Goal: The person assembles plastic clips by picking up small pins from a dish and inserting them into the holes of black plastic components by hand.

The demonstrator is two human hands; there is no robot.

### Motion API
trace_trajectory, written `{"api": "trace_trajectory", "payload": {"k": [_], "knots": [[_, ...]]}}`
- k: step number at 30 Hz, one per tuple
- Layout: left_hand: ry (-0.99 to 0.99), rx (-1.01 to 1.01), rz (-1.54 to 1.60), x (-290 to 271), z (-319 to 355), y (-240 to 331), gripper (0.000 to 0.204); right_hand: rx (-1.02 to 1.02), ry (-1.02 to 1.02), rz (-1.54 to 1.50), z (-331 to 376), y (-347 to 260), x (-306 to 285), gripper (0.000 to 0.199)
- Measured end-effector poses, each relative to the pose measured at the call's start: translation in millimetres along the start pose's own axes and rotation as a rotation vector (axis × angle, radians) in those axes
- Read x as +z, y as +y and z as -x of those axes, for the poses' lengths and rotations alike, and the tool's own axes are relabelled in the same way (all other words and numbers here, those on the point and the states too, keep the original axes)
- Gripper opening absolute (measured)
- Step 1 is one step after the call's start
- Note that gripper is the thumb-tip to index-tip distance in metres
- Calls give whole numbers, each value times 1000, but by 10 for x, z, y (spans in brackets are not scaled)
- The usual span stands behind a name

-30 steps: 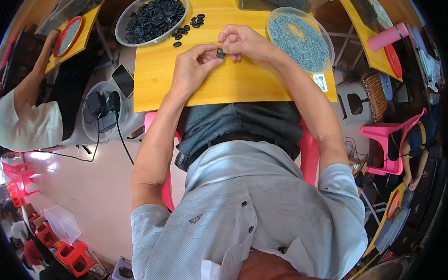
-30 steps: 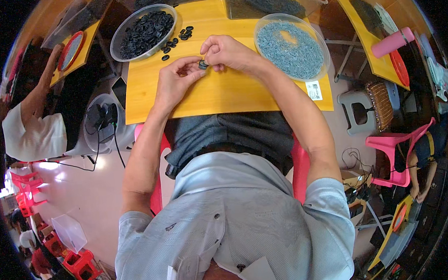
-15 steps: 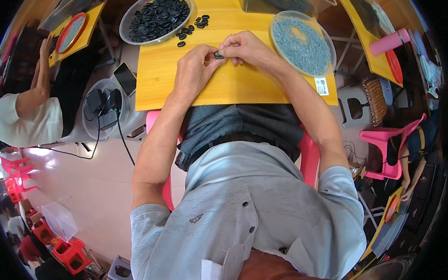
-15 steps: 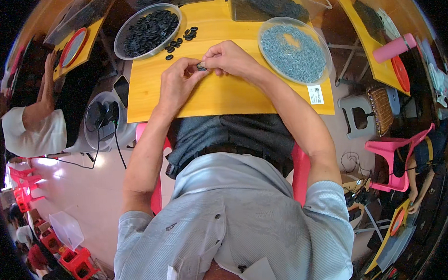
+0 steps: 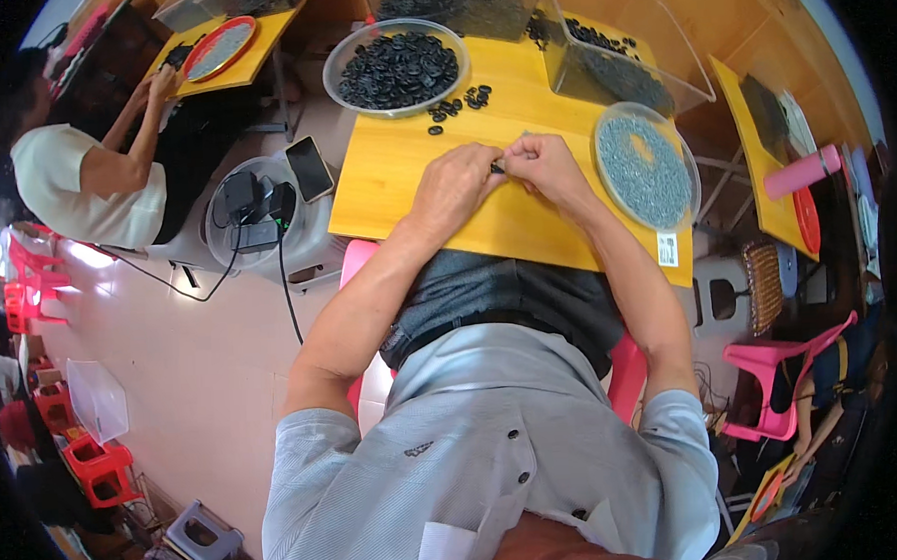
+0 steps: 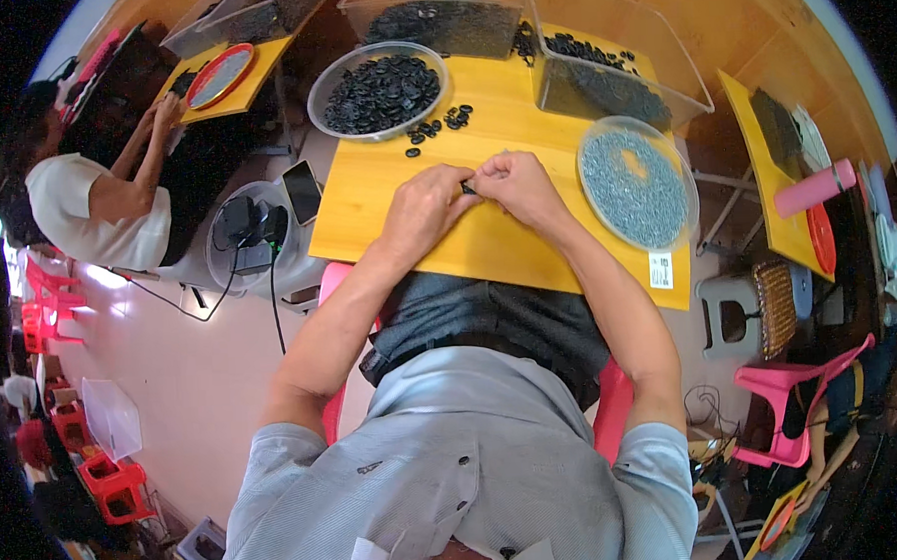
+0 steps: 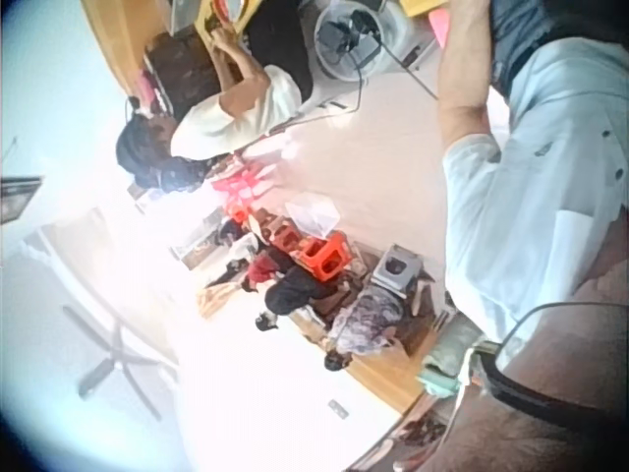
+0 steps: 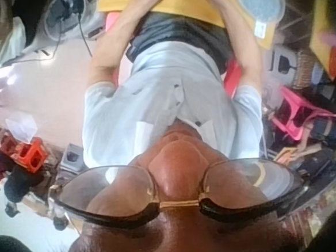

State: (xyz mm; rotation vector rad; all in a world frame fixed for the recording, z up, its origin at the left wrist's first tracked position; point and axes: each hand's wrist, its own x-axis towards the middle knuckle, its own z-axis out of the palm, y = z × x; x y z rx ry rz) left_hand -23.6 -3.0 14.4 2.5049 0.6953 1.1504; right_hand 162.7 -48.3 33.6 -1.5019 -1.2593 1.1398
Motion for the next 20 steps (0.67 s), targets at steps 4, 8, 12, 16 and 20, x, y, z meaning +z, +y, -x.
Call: {"api": "trace_trajectory", "payload": {"k": [4,8,12,16,20], "knots": [[16,5,-9,-32,-2,14,30,-42,19,-17,-1,-30,40,16],[9,-36,-44,-2,18,-37,28,7,23,-42,-9,-24,57,17],[-48,-49,-100,-3,30,-50,24,29,29,-36,-9,-40,92,18],[-73,-47,-114,-15,37,-36,21,21,59,-58,18,-80,147,11],[-45,-26,-107,-28,53,-37,21,17,59,-78,27,-70,157,12]]}}
